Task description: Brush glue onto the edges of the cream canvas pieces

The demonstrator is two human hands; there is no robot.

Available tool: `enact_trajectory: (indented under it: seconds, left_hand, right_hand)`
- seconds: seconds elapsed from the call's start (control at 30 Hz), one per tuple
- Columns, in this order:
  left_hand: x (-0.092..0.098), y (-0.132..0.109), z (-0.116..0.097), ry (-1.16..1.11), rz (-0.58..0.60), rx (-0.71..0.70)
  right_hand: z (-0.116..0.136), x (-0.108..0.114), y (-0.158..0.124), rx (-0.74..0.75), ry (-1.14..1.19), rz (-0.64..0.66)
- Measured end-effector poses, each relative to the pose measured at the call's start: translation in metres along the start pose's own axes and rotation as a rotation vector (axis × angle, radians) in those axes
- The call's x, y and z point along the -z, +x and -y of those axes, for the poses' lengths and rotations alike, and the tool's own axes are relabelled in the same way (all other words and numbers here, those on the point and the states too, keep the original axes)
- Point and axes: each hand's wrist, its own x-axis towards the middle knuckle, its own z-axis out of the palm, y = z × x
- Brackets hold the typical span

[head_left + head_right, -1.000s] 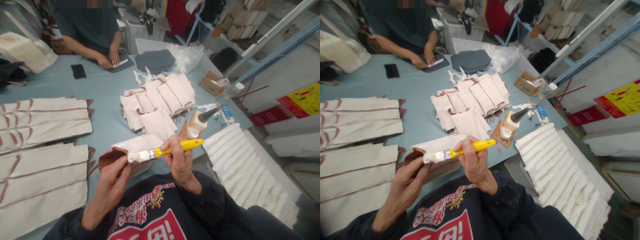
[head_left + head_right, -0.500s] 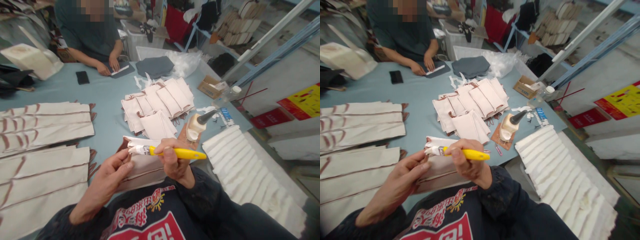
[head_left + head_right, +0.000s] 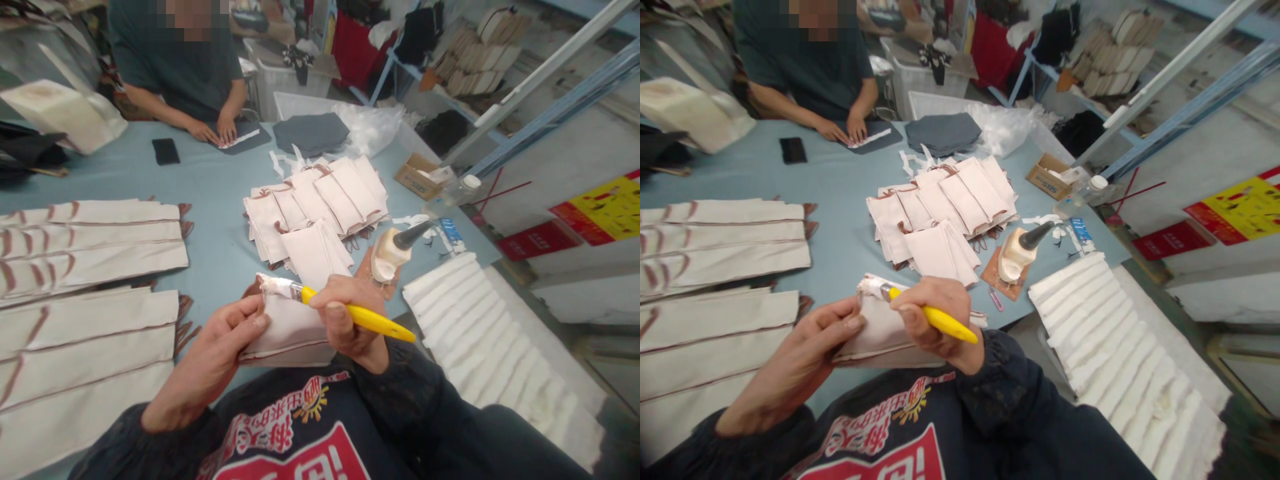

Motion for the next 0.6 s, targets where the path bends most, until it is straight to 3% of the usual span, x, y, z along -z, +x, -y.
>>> enact_trajectory:
  seconds: [0.07,0.2,0.33,0.43,0.53,0.6]
  left_hand:
    - [-0.001,0.001,-0.001,-0.005,-0.005,0.008]
    - [-0.003,0.001,-0.002,0.004,-0.036,0.018]
    - [-0.002,0.001,-0.003,0.037,-0.015,0.014]
    - [0.000,0.001,-0.005,0.054,-0.028,0.014]
    - [0.001,0.001,-0.007,0.043,-0.037,0.033]
    - [0.001,0.002,-0.008,0.042,-0.046,0.042]
  right_hand:
    - [-0.001,-0.003,-0.001,-0.001,0.013,-0.062]
    - [-0.004,-0.006,-0.007,-0.027,-0.023,0.007]
    - [-0.009,-0.006,-0.007,-0.070,-0.039,-0.054]
    - [-0.004,0.002,-0.007,-0.084,-0.066,-0.023]
    - [0.006,0.014,-0.013,-0.175,-0.009,-0.079]
    - [0.010,0.018,-0.016,-0.269,0.023,-0.045]
